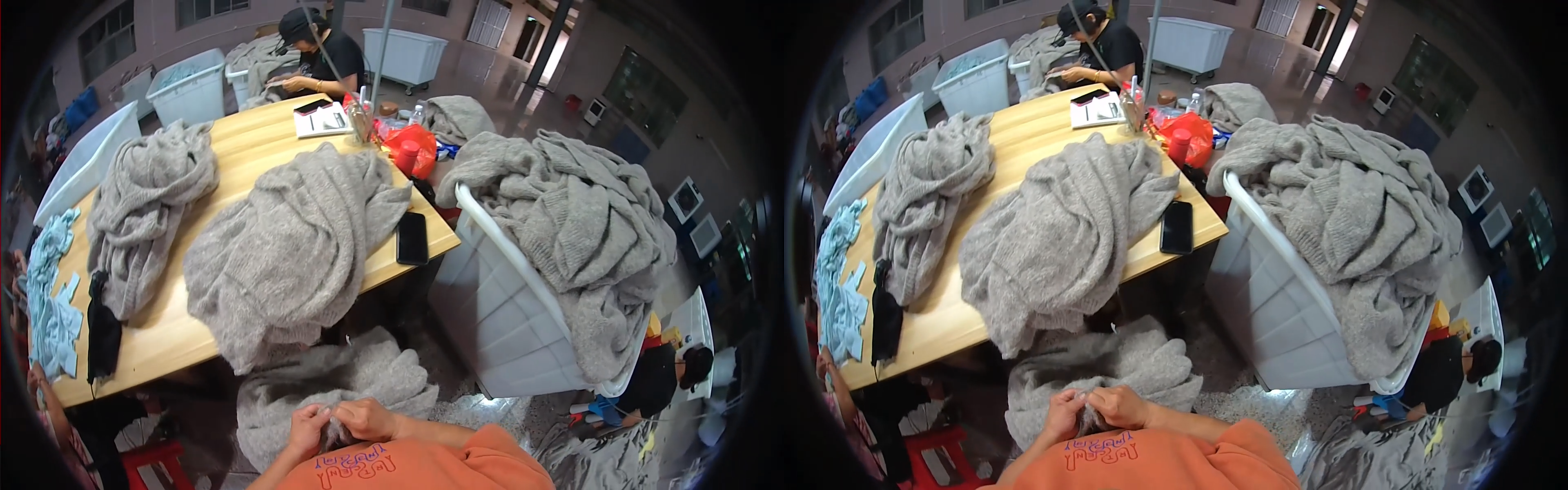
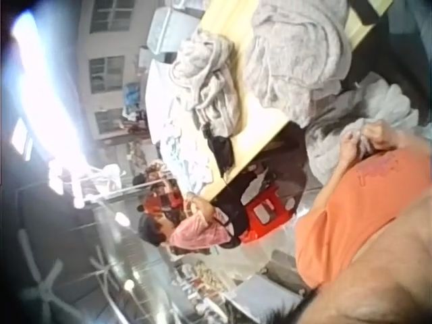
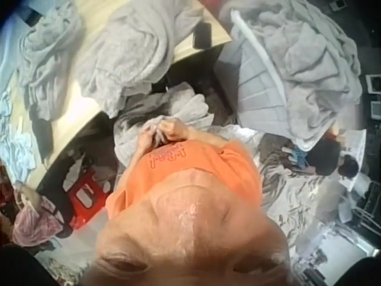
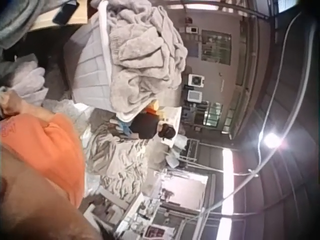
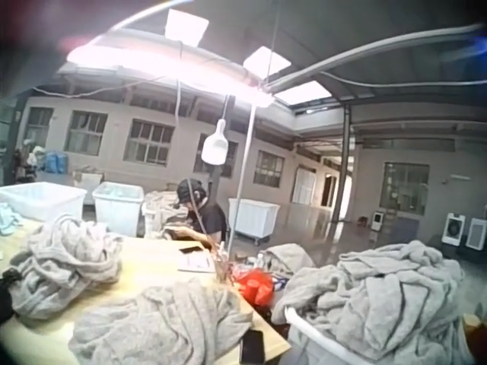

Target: Inspecting and manually removing loose fibers or imperfections from woolen sweaters in a factory.

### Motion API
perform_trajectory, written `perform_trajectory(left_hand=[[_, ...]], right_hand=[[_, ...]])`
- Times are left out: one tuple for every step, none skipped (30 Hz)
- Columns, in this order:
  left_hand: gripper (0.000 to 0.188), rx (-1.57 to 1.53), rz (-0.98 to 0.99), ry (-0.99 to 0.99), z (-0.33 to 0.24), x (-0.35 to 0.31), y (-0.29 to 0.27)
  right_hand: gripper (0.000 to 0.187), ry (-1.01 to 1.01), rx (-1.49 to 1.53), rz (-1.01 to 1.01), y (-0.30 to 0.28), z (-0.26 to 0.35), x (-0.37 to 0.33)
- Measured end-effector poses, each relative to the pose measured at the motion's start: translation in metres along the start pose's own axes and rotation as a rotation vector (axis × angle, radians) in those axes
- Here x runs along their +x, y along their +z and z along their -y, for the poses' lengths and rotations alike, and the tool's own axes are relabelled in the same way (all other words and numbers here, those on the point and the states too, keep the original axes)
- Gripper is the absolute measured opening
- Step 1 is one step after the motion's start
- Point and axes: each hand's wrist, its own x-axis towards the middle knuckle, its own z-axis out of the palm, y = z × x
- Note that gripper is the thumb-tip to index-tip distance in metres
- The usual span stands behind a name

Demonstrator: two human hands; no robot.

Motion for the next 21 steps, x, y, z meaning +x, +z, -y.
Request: perform_trajectory(left_hand=[[0.009,0.007,0.011,0.004,0.001,0.002,0.000],[0.009,0.076,0.006,0.050,0.002,0.002,0.000],[0.009,0.144,-0.002,0.098,0.004,0.002,-0.001],[0.009,0.147,0.003,0.098,0.005,0.002,-0.002],[0.009,0.166,0.000,0.115,0.007,0.003,-0.004],[0.009,0.185,-0.004,0.133,0.009,0.004,-0.005],[0.010,0.204,-0.008,0.151,0.010,0.005,-0.006],[0.010,0.205,-0.009,0.154,0.010,0.005,-0.006],[0.010,0.264,-0.026,0.201,0.011,0.006,-0.007],[0.010,0.322,-0.043,0.249,0.011,0.006,-0.007],[0.010,0.322,-0.046,0.253,0.011,0.006,-0.008],[0.010,0.331,-0.048,0.260,0.010,0.006,-0.009],[0.009,0.340,-0.049,0.268,0.010,0.006,-0.010],[0.009,0.339,-0.049,0.271,0.011,0.006,-0.010],[0.009,0.331,-0.049,0.275,0.011,0.006,-0.010],[0.009,0.324,-0.049,0.278,0.012,0.005,-0.009],[0.009,0.324,-0.049,0.280,0.014,0.005,-0.010],[0.008,0.392,-0.096,0.305,0.016,0.004,-0.010],[0.008,0.461,-0.144,0.330,0.017,0.004,-0.009],[0.008,0.460,-0.146,0.330,0.018,0.004,-0.007],[0.007,0.496,-0.163,0.388,0.018,0.003,-0.005]], right_hand=[[0.009,0.000,-0.010,-0.010,0.002,-0.003,-0.001],[0.009,0.007,-0.007,-0.003,0.005,-0.005,-0.004],[0.009,0.014,-0.003,0.005,0.008,-0.007,-0.006],[0.009,0.015,-0.006,0.001,0.010,-0.007,-0.007],[0.008,0.030,-0.013,0.001,0.012,-0.008,-0.007],[0.008,0.044,-0.019,0.002,0.013,-0.009,-0.007],[0.008,0.041,-0.021,0.001,0.013,-0.009,-0.007],[0.006,0.026,-0.027,-0.010,0.014,-0.008,-0.007],[0.005,0.011,-0.033,-0.022,0.014,-0.008,-0.005],[0.005,0.007,-0.033,-0.023,0.013,-0.006,-0.003],[0.004,0.000,-0.071,-0.050,0.009,-0.004,0.001],[0.003,-0.008,-0.109,-0.078,0.007,-0.002,0.003],[0.003,-0.013,-0.108,-0.077,0.009,-0.003,0.003],[0.005,0.055,-0.001,-0.059,0.012,-0.005,0.001],[0.008,0.123,0.106,-0.040,0.014,-0.006,-0.002],[0.008,0.120,0.104,-0.039,0.015,-0.010,-0.005],[0.011,0.188,0.152,0.051,0.015,-0.014,-0.008],[0.013,0.256,0.200,0.141,0.016,-0.015,-0.010],[0.013,0.255,0.199,0.140,0.018,-0.015,-0.011],[0.014,0.290,0.234,0.089,0.019,-0.013,-0.012],[0.016,0.325,0.269,0.038,0.020,-0.012,-0.012]])
